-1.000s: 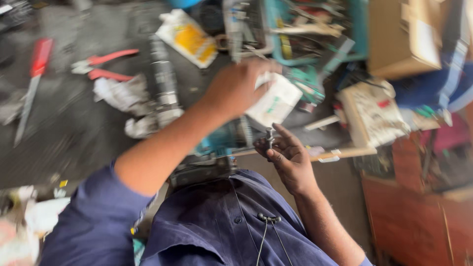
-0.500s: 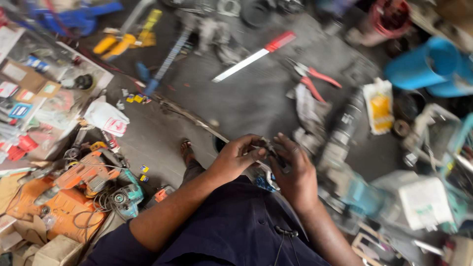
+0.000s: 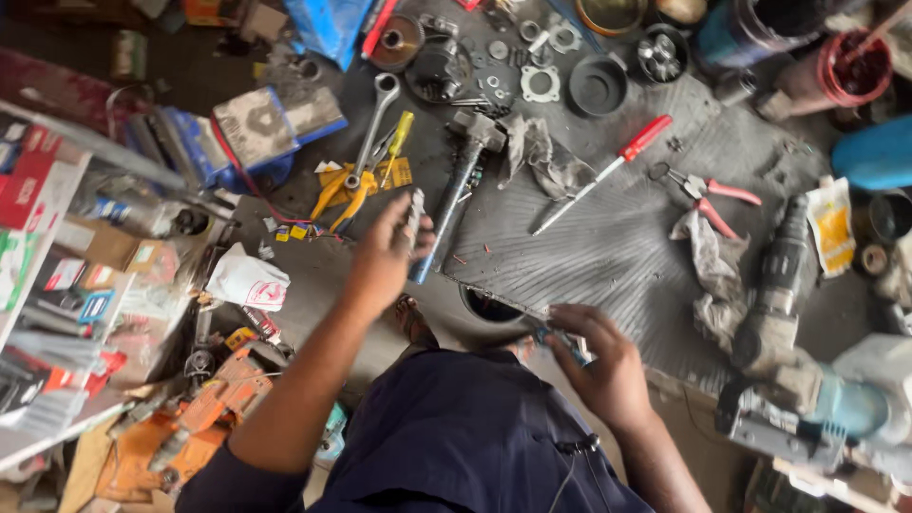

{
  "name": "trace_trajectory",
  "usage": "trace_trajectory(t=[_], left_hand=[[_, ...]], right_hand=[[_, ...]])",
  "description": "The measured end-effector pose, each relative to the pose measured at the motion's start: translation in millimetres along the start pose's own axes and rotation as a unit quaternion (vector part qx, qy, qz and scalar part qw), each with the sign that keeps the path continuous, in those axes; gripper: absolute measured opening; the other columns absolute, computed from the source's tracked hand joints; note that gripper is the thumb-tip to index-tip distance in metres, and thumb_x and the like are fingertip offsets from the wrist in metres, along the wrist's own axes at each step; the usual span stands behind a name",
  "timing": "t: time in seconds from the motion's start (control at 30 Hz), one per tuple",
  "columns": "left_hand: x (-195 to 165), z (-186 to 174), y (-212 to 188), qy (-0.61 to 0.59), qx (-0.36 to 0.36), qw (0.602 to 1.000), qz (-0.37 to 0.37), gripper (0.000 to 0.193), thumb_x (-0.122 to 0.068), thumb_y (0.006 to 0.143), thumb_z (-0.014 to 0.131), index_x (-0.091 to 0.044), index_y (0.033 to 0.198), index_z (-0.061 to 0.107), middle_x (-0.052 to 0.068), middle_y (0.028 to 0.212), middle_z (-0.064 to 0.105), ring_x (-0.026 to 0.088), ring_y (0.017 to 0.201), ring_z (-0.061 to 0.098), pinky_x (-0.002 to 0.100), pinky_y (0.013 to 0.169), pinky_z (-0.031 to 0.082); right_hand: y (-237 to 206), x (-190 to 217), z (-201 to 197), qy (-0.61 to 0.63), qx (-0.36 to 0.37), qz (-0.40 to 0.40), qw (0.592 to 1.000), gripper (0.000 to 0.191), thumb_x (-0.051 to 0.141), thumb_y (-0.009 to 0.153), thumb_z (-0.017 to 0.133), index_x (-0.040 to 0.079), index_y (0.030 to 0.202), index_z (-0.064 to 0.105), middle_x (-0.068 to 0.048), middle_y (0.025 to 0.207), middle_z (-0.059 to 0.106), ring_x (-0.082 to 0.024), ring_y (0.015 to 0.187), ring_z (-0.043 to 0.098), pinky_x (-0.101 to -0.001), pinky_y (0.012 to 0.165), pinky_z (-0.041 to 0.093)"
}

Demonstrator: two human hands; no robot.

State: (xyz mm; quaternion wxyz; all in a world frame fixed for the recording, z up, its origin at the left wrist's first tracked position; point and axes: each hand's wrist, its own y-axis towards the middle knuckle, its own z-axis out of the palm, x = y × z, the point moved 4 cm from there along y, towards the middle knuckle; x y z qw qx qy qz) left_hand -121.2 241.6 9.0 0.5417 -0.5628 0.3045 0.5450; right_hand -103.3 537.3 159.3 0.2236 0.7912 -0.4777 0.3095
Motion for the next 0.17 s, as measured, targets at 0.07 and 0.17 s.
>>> trace_trajectory(t=[0.07, 0.17], left_hand=[[-12.9, -8.0, 16.0, 0.008, 0.032, 0.999, 0.03, 0.047, -0.002, 0.104, 0.046, -0.007, 0.151, 0.041, 0.012, 0.121, 0.065, 0.016, 0.099, 0.07, 0.031, 0.087, 0.062], [-45.8, -13.1, 51.1, 0.036, 0.06, 0.992, 0.103, 0.052, -0.003, 0.104, 0.054, -0.006, 0.152, 0.034, 0.015, 0.126, 0.066, 0.02, 0.105, 0.072, 0.034, 0.09, 0.063]], right_hand=[[-8.8, -10.0, -2.5, -0.013, -0.027, 0.053, 0.998, 0.03, 0.01, 0.084, 0.079, 0.006, 0.113, 0.073, -0.009, 0.115, 0.074, -0.022, 0.102, 0.076, -0.0336, 0.084, 0.061], [-20.7, -23.3, -2.5, -0.019, -0.059, 0.134, 0.989, 0.032, 0.011, 0.084, 0.078, 0.007, 0.115, 0.072, -0.01, 0.115, 0.074, -0.02, 0.101, 0.077, -0.0326, 0.085, 0.062]])
